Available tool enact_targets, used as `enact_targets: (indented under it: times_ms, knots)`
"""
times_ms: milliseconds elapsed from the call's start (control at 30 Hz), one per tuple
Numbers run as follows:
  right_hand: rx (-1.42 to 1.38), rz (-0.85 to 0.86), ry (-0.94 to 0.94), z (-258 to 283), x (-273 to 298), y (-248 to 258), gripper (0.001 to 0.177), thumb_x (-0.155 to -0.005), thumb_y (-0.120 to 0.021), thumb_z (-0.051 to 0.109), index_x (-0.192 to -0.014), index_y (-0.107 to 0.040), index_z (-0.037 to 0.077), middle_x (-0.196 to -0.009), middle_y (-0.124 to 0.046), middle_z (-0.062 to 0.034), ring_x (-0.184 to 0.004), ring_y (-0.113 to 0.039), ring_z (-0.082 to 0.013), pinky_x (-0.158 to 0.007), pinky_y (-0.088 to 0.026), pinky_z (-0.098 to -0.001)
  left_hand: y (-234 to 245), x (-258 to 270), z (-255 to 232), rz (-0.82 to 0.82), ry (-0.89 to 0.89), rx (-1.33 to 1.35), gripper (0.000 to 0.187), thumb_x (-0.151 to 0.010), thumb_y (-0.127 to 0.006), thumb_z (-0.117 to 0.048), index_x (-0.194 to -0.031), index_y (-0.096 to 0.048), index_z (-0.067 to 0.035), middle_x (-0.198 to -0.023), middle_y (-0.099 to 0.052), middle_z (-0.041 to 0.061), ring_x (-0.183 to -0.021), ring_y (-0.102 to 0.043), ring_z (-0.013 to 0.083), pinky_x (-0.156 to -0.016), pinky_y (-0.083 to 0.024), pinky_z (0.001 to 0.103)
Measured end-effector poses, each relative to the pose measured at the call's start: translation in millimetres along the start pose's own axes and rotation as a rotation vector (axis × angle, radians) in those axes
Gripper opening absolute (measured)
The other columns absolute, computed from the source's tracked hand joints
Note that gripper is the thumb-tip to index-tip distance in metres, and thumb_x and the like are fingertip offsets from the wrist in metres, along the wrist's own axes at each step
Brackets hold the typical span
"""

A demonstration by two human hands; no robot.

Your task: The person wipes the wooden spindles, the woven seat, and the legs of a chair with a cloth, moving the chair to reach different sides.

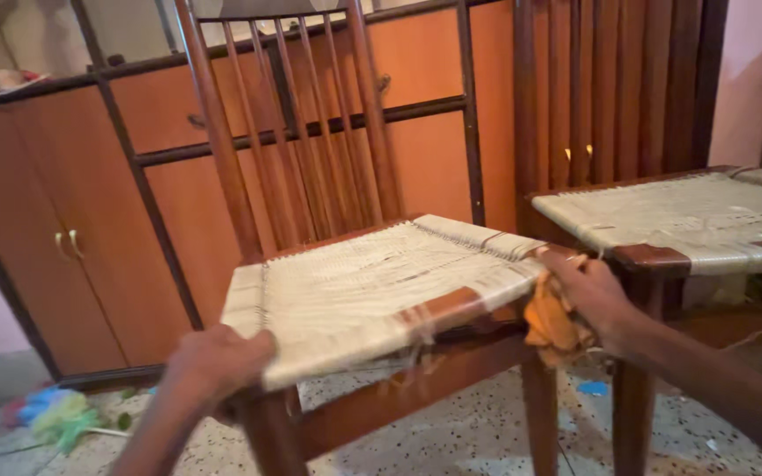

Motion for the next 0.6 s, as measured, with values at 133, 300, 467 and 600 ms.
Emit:
enact_targets:
  times_ms: [133, 300, 467, 600]
  knots:
    - [0.185, -0.199, 0.1, 7.3, -20.7, 19.0, 0.072, -0.097, -0.056, 0.061, -0.119, -0.064, -0.007, -0.109, -0.072, -0.02, -0.1, -0.069, -0.0297, -0.078, -0.055, -0.0432, -16.7, 39.2, -15.5, 0.202, -0.003, -0.095, 0.074, -0.094, -0.051, -0.064, -0.106, -0.08, 0.004, -0.103, -0.078, 0.028, -0.077, -0.086, 0.0365, -0.065, -0.064, 0.038]
    - [0.347, -0.231, -0.009, 27.3, 13.5, 9.1, 0.075, -0.095, -0.056, 0.066, -0.119, -0.07, -0.003, -0.107, -0.072, -0.0203, -0.101, -0.072, -0.033, -0.08, -0.059, -0.0465, 16.9, 47.9, -45.1, 0.014, -0.134, -0.565, 0.078, -0.089, -0.049, -0.08, -0.118, -0.075, -0.013, -0.131, -0.069, 0.015, -0.122, -0.067, 0.0314, -0.102, -0.053, 0.045]
    - [0.055, -0.083, -0.239, 21.0, 31.5, -17.5, 0.068, -0.091, -0.072, 0.05, -0.109, -0.064, -0.014, -0.101, -0.072, -0.0313, -0.072, -0.074, -0.0386, -0.059, -0.062, -0.0499, 45.3, -23.1, -43.4, -0.242, -0.11, -0.495, 0.073, -0.083, -0.057, -0.075, -0.122, -0.073, -0.015, -0.13, -0.07, 0.011, -0.125, -0.066, 0.0322, -0.102, -0.054, 0.048]
    - [-0.076, -0.108, -0.17, 14.1, -3.3, -20.0, 0.053, -0.092, -0.071, 0.039, -0.109, -0.064, -0.01, -0.101, -0.073, -0.0307, -0.068, -0.073, -0.0339, -0.056, -0.059, -0.0469, 4.6, -110.7, -4.0, -0.172, -0.152, -0.098, 0.067, -0.087, -0.063, -0.072, -0.103, -0.083, -0.01, -0.114, -0.064, 0.018, -0.097, -0.066, 0.0351, -0.081, -0.055, 0.043]
Point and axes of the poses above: each hand's wrist, its own x-axis away from the middle knuckle, its own y-axis out of the back of the hand, z = x × y, the point moved 9 cm from there along -x, towards the middle knuckle
